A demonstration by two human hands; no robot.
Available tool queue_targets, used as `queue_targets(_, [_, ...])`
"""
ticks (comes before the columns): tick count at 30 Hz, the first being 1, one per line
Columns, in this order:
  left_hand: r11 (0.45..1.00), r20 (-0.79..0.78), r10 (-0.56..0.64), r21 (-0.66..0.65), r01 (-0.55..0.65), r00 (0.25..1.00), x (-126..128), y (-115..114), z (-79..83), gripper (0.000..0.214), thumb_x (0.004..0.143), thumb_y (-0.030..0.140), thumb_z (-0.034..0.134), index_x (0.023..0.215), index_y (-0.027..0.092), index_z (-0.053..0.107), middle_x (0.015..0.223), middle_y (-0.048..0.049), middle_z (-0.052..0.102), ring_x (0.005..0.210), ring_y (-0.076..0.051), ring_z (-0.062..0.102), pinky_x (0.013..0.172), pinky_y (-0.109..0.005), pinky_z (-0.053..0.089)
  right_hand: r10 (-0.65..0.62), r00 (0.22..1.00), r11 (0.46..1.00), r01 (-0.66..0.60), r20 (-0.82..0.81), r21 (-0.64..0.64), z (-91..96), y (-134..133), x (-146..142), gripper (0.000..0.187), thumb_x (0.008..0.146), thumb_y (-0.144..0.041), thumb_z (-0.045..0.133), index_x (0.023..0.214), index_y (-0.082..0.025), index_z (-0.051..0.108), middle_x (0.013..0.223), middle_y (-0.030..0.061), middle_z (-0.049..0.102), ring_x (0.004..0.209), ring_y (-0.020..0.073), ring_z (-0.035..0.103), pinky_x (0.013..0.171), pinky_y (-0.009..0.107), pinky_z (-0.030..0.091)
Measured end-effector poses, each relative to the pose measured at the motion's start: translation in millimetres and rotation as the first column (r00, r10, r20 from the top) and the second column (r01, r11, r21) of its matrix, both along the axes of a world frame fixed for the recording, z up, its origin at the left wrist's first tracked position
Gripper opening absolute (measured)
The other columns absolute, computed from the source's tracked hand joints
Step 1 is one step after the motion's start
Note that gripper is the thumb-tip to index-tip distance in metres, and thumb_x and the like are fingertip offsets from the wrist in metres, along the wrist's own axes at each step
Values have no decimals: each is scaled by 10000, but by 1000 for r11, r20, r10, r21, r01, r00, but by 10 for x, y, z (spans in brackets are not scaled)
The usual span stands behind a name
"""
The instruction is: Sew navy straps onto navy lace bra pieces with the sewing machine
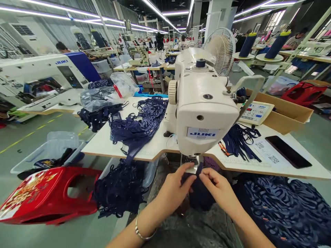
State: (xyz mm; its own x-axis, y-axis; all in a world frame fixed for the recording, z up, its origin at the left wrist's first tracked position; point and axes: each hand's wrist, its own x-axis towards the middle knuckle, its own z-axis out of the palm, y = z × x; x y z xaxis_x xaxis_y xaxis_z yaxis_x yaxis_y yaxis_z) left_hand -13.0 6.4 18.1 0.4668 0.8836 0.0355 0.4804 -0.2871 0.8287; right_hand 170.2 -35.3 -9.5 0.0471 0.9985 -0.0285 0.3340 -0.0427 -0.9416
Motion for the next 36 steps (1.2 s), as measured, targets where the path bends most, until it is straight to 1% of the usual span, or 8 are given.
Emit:
queue_targets(2, [921, -68, 127, 379, -92, 990, -11, 40, -49, 379, 952, 334, 526, 1304, 194, 542, 765, -18, 698, 587, -138, 650, 572, -220, 517, -44, 996, 999, 43, 83, 18, -2, 101, 23, 313, 918, -483, 496, 796, -201, 553, 687, -21, 526, 635, 132, 472, 587, 253, 384])
queue_targets(4, [685, -71, 202, 723, -89, 977, -52, 63, -99, 337, 934, 304, 572, 1243, 170, 582, 840, -54, 692, 735, -164, 673, 710, -262, 532, -37, 989, 999, 32, 141, 38, 0, 195, 49, 323, 927, -489, 478, 767, -210, 510, 660, -34, 475, 616, 130, 439, 575, 255, 371])
queue_targets(6, [501, -152, 141, 863, 62, 978, -90, 67, -141, 280, 929, 265, 585, 1190, 164, 609, 1026, -90, 690, 964, -193, 660, 892, -307, 499, -23, 985, 998, 12, 170, 65, 4, 271, 67, 317, 930, -483, 474, 760, -216, 485, 658, -38, 456, 616, 133, 437, 580, 258, 383])
queue_targets(7, [467, -229, 95, 869, 160, 969, -102, 65, -162, 269, 937, 250, 572, 1188, 159, 607, 1118, -92, 678, 1067, -200, 630, 967, -322, 462, -18, 985, 997, 4, 173, 82, 4, 302, 72, 311, 928, -480, 481, 761, -218, 478, 666, -36, 464, 622, 136, 446, 587, 260, 394])
queue_targets(10, [487, -419, 54, 803, 343, 906, -106, 50, -240, 262, 962, 225, 523, 1203, 149, 591, 1318, -73, 605, 1264, -213, 515, 1098, -357, 341, -15, 990, 995, 1, 141, 102, -14, 367, 83, 284, 929, -477, 486, 809, -221, 472, 698, -32, 486, 629, 137, 470, 587, 258, 409])
queue_targets(19, [523, -470, 220, 797, 303, 855, -107, 17, -406, 444, 956, 208, 515, 1396, 224, 466, 1469, -77, 467, 1372, -227, 402, 1187, -453, 63, 34, 992, 990, -51, 125, 132, -31, 427, 155, 257, 963, -435, 443, 1029, -206, 538, 790, 1, 546, 726, 159, 537, 680, 275, 450])
queue_targets(24, [511, -430, 275, 823, 248, 860, -84, -6, -421, 404, 967, 238, 503, 1371, 226, 507, 1460, -79, 479, 1383, -220, 387, 1186, -432, 51, 17, 966, 975, -73, 257, 210, 38, 492, 139, 245, 958, -394, 458, 844, -210, 572, 786, 20, 592, 763, 183, 565, 711, 294, 460])
queue_targets(36, [505, -426, 303, 830, 235, 853, -52, -37, -439, 401, 969, 179, 431, 1360, 195, 518, 1470, -117, 459, 1372, -238, 402, 1173, -440, 92, 4, 944, 957, -100, 331, 274, 5, 545, 143, 256, 953, -340, 458, 821, -207, 634, 866, 61, 639, 857, 207, 601, 743, 312, 493])
